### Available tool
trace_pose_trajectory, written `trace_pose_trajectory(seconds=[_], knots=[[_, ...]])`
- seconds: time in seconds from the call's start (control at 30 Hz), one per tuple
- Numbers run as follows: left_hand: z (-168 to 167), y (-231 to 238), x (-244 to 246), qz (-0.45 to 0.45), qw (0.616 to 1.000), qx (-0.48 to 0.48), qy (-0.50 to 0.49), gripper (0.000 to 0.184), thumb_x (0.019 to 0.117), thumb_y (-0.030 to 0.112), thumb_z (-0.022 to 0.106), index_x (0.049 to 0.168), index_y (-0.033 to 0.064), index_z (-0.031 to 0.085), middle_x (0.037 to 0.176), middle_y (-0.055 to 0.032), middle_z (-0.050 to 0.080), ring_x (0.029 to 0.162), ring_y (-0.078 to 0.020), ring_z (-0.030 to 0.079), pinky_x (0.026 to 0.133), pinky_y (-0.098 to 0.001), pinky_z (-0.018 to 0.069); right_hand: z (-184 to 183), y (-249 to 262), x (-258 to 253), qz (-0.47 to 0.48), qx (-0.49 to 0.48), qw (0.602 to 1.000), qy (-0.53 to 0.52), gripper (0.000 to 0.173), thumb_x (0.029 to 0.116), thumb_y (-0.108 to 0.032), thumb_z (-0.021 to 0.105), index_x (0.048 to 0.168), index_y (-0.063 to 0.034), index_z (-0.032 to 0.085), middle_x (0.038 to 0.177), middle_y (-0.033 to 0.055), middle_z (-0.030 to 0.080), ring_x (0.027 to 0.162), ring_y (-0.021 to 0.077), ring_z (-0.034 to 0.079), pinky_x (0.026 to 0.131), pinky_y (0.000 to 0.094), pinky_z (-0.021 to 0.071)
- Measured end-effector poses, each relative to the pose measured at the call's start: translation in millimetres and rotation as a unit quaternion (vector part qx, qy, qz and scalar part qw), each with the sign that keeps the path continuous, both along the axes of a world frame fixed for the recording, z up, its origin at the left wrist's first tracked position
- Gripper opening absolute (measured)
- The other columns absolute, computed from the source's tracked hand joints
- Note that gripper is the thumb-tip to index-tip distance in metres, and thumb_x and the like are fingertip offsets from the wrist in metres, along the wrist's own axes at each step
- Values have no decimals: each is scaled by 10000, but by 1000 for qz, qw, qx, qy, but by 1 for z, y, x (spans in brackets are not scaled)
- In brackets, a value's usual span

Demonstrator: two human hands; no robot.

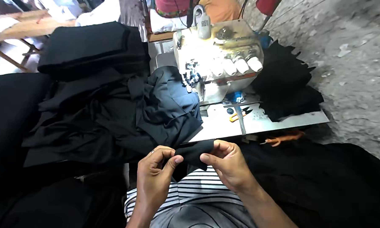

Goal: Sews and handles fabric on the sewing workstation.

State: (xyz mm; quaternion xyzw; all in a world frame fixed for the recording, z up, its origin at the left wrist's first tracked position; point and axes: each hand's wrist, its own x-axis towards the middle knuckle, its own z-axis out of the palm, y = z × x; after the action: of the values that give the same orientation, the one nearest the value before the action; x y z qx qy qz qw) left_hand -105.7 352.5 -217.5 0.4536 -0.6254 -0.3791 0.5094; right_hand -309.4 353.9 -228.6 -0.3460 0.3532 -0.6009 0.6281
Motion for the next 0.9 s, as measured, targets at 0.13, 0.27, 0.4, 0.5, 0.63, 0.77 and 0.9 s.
trace_pose_trajectory(seconds=[0.13,0.27,0.4,0.5,0.63,0.77,0.9], knots=[[3,-2,3,-9,1000,-28,-4,126,980,174,696,950,60,743,998,-20,740,939,-98,712,820,-234,611,3,1,10,-16,10,997,-75,281,708,-18,904,940,-23,744,906,101,761,819,130,744,762,309,640],[48,2,34,-102,994,-47,19,132,1005,265,678,1019,139,718,1050,45,743,965,-55,708,827,-214,601,8,5,10,-131,-207,941,233,398,733,-225,937,1014,-151,665,903,-59,725,827,-4,692,752,165,604],[77,14,55,-234,972,11,-11,169,1005,260,676,930,112,643,1003,35,736,947,-23,692,816,-197,581,11,-13,-15,-244,-379,758,471,117,950,-129,690,998,-78,596,849,21,675,823,49,669,757,176,566],[63,11,62,-237,971,38,8,167,1002,259,672,908,129,630,1056,41,755,968,-17,705,822,-186,583,26,-17,-17,-211,-427,740,475,198,958,-165,706,948,-91,523,1108,85,707,1085,151,704,926,292,611],[44,4,56,-216,970,56,97,166,981,237,675,854,155,608,960,51,737,883,-18,696,784,-197,578,25,-13,-6,-66,-404,829,381,275,975,-259,664,1052,-124,435,1452,81,543,1416,213,488,1164,397,443],[49,1,48,-201,963,65,164,113,946,125,701,883,164,615,837,79,678,764,15,646,685,-148,538,33,-5,-2,161,-268,941,126,193,1094,-379,448,1136,-197,496,1202,-11,607,1211,93,580,1071,295,478],[70,3,56,-175,984,8,4,180,990,125,656,1160,152,606,1063,77,687,916,8,667,796,-150,574,56,-2,-20,176,-299,890,296,219,855,-121,720,959,-87,531,1042,31,564,1060,42,562,894,157,489]])
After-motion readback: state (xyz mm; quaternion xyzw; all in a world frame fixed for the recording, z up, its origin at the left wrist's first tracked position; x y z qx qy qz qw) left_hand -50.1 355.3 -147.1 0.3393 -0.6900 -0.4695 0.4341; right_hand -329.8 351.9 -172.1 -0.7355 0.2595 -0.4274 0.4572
